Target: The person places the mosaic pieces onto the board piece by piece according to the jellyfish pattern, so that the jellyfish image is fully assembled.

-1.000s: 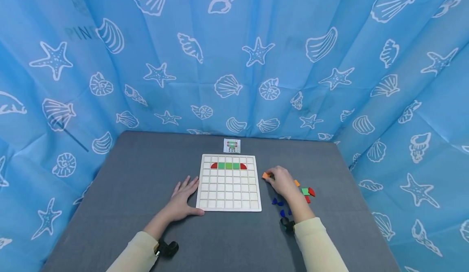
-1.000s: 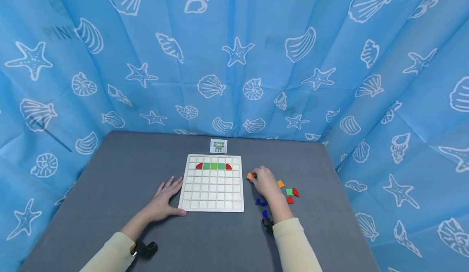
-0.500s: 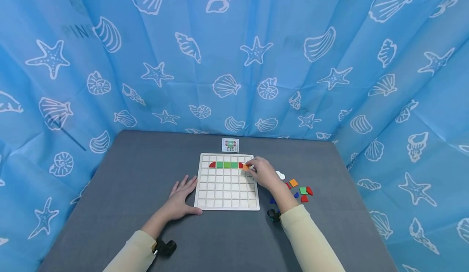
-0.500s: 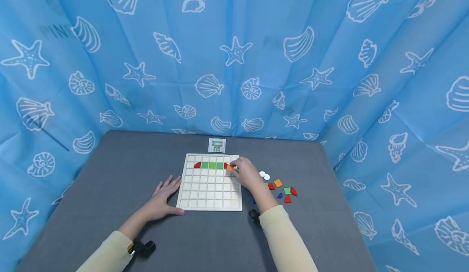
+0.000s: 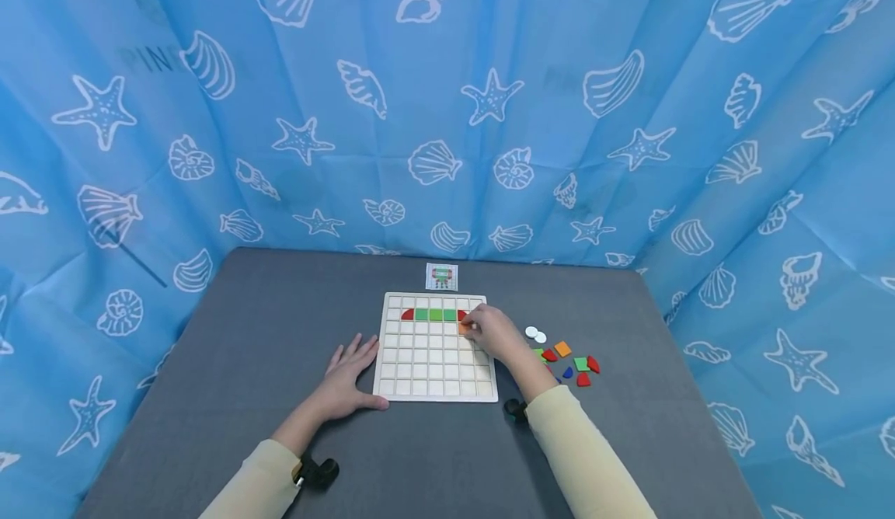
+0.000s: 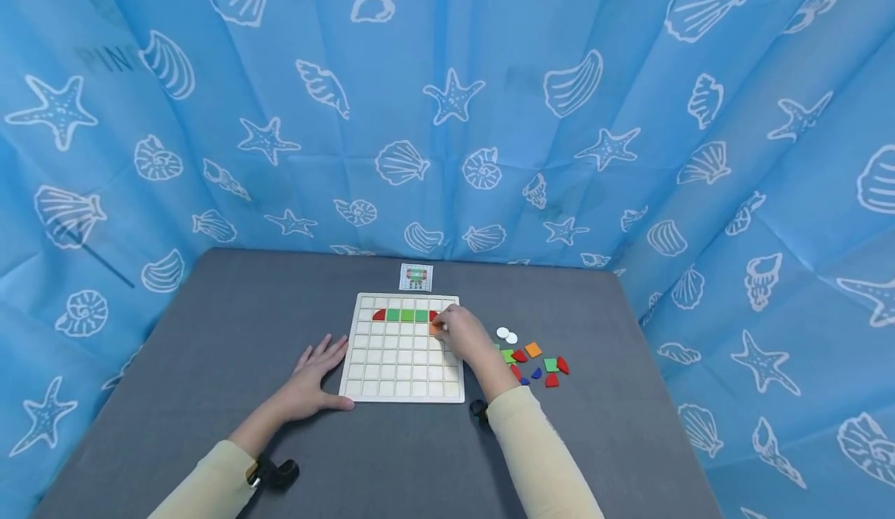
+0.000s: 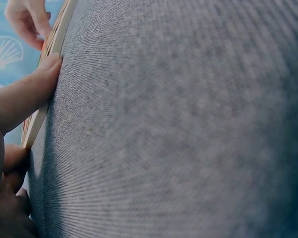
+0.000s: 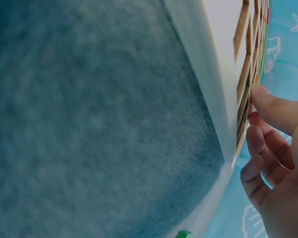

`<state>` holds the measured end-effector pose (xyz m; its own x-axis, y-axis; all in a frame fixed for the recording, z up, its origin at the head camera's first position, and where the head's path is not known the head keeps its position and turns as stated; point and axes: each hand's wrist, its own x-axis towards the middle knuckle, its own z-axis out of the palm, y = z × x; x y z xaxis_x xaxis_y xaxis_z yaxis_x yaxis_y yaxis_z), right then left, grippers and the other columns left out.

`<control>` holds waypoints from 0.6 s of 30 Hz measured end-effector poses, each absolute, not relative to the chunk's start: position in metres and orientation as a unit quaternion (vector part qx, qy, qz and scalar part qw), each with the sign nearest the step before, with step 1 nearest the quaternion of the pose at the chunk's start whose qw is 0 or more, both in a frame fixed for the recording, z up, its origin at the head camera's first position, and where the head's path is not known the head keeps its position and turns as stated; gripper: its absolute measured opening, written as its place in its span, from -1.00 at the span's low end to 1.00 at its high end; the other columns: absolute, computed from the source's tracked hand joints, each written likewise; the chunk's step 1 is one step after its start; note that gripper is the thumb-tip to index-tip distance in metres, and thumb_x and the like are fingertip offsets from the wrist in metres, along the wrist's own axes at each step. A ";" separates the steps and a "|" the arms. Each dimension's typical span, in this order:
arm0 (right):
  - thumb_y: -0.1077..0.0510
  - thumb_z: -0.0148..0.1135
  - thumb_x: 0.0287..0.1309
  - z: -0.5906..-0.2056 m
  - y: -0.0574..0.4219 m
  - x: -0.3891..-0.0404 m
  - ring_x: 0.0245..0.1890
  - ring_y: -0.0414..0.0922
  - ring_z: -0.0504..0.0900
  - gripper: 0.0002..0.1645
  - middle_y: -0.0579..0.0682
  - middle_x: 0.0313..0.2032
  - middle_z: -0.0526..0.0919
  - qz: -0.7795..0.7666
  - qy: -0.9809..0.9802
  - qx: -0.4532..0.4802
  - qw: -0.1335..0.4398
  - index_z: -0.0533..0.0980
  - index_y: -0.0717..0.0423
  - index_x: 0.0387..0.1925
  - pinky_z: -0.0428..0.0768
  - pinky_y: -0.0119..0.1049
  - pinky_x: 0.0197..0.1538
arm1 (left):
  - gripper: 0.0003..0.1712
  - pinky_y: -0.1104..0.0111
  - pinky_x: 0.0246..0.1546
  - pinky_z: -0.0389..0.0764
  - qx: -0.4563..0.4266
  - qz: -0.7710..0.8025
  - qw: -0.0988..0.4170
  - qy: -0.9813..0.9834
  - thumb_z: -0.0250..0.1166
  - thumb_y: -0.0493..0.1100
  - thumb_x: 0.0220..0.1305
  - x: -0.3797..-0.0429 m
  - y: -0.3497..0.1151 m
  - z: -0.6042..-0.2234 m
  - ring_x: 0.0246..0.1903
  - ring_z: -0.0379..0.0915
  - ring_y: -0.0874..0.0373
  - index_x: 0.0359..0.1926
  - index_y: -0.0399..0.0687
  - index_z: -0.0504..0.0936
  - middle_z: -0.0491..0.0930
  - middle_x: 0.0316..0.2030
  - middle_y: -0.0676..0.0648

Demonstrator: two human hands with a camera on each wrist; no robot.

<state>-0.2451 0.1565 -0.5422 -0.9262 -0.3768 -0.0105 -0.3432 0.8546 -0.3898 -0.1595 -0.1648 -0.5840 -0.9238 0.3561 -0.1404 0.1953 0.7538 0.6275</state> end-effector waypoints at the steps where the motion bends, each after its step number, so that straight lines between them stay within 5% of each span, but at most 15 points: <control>1: 0.14 0.41 0.24 -0.543 0.157 -0.245 -0.14 -0.09 0.62 -0.75 -0.01 -0.10 0.66 -0.192 0.962 -0.189 0.042 0.71 0.06 -0.05 0.63 -0.15 -0.06 | 0.41 -0.15 0.52 -0.32 0.149 0.318 0.126 0.928 0.53 0.43 -0.15 -0.159 -0.165 -0.584 0.61 -0.38 -0.14 0.60 -0.02 0.04 -0.03 0.60 -0.05; 11: 0.13 0.40 0.24 -0.525 0.179 -0.232 -0.34 -0.14 0.52 -0.72 0.00 -0.06 0.68 -0.224 0.963 -0.147 0.012 0.71 0.06 -0.01 0.53 -0.18 -0.28 | 0.42 -0.13 0.53 -0.34 0.144 0.317 0.128 0.929 0.52 0.46 -0.16 -0.160 -0.166 -0.588 0.61 -0.39 -0.12 0.60 0.00 0.03 -0.04 0.61 -0.03; 18: 0.17 0.39 0.25 -0.520 0.212 -0.215 -0.28 -0.12 0.57 -0.69 -0.01 -0.09 0.69 -0.232 0.965 -0.119 -0.010 0.69 0.08 0.02 0.57 -0.16 -0.25 | 0.42 -0.14 0.52 -0.35 0.148 0.321 0.124 0.927 0.53 0.43 -0.14 -0.160 -0.165 -0.586 0.61 -0.39 -0.14 0.60 0.00 0.02 -0.04 0.61 -0.03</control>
<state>-0.2145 0.2116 -0.5200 -0.9716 -0.2245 0.0747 -0.2339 0.8640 -0.4459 -0.1597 -0.1653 -0.5863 -0.9255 0.3543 -0.1340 0.1959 0.7503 0.6314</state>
